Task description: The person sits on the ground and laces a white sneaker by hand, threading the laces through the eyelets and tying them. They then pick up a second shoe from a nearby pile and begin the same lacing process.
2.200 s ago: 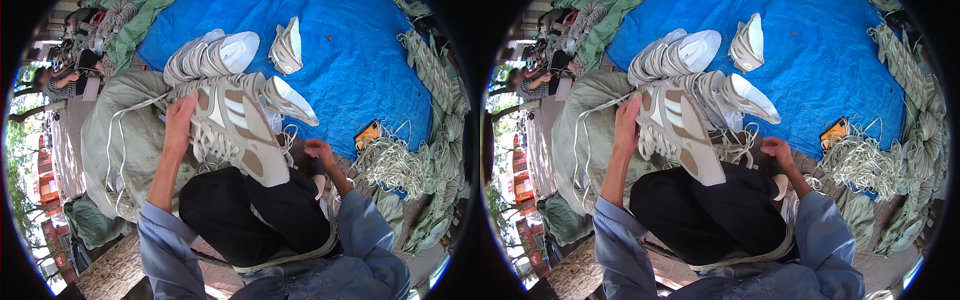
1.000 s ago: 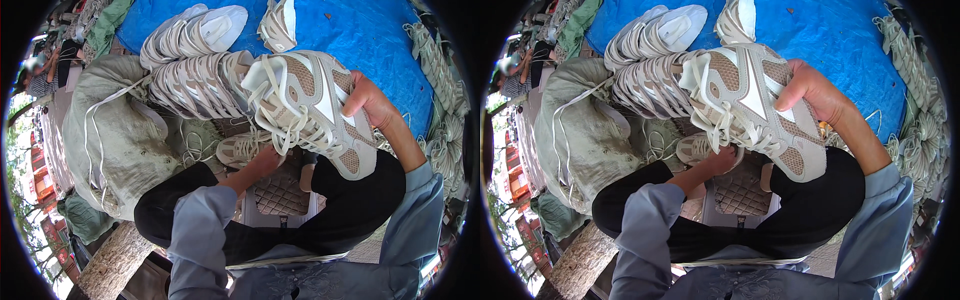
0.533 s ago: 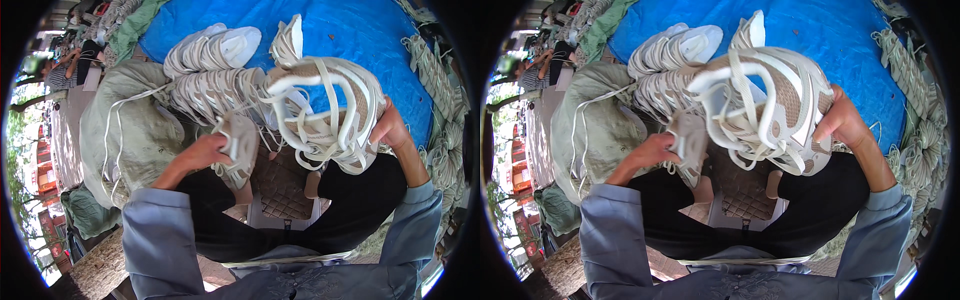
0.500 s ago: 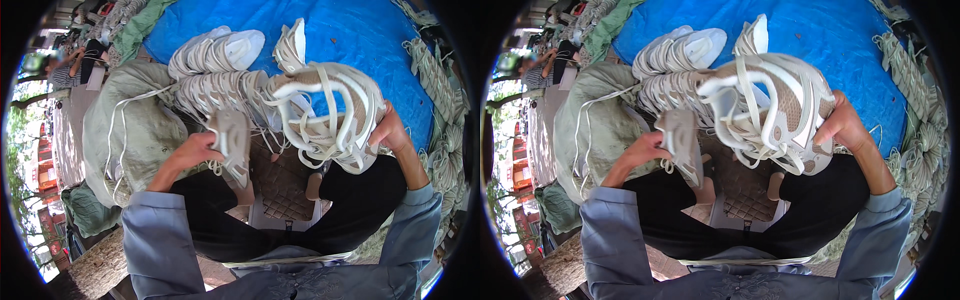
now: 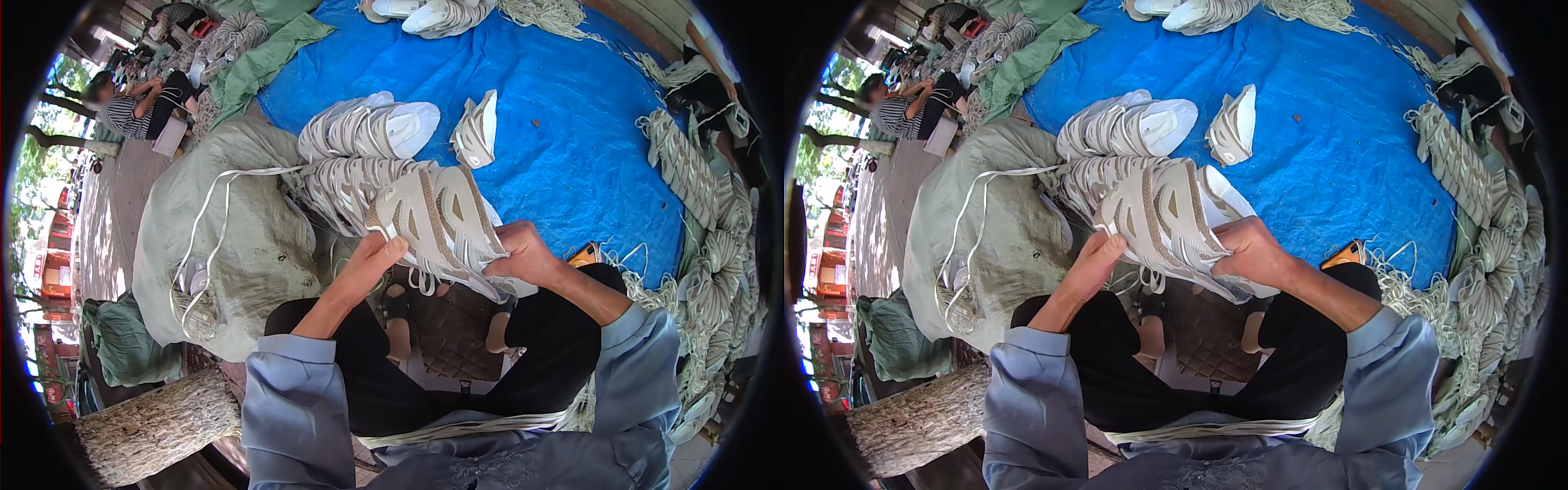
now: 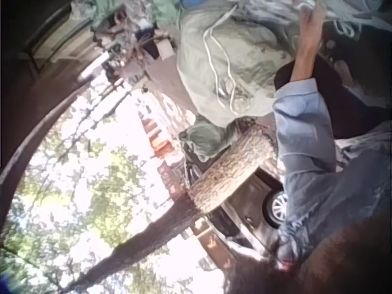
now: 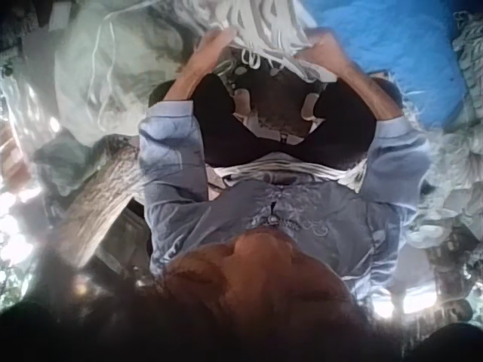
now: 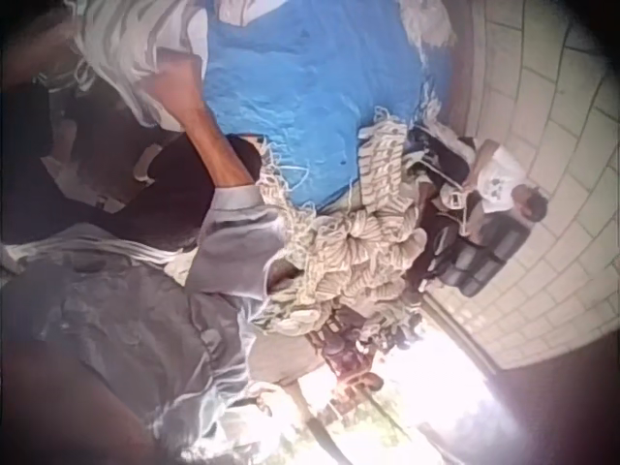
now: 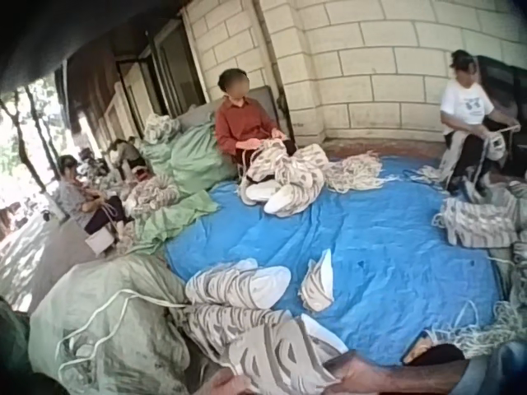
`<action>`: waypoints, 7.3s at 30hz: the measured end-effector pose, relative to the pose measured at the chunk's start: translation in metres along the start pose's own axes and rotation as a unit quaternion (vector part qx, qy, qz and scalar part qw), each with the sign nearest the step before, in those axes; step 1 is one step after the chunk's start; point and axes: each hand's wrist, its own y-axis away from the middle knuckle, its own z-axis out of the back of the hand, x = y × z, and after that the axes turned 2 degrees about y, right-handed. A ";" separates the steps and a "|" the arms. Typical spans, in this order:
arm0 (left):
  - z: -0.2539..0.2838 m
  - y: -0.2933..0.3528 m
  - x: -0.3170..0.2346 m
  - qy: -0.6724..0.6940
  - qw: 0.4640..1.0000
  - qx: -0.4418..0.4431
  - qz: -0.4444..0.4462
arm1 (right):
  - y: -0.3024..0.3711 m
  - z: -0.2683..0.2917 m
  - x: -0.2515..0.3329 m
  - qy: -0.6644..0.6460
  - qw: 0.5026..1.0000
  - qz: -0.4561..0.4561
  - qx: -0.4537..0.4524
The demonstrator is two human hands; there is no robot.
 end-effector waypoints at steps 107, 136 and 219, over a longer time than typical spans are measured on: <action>-0.133 0.109 0.060 -0.201 0.939 -0.273 0.055 | 0.083 -0.037 -0.031 0.098 0.976 -0.008 -0.193; -0.149 0.187 0.063 -0.282 0.956 -0.058 -0.062 | 0.183 -0.129 0.007 0.251 0.949 0.183 0.058; -0.156 0.146 0.052 -0.623 0.752 -0.017 -0.218 | 0.137 0.018 0.022 0.344 0.903 0.153 -0.208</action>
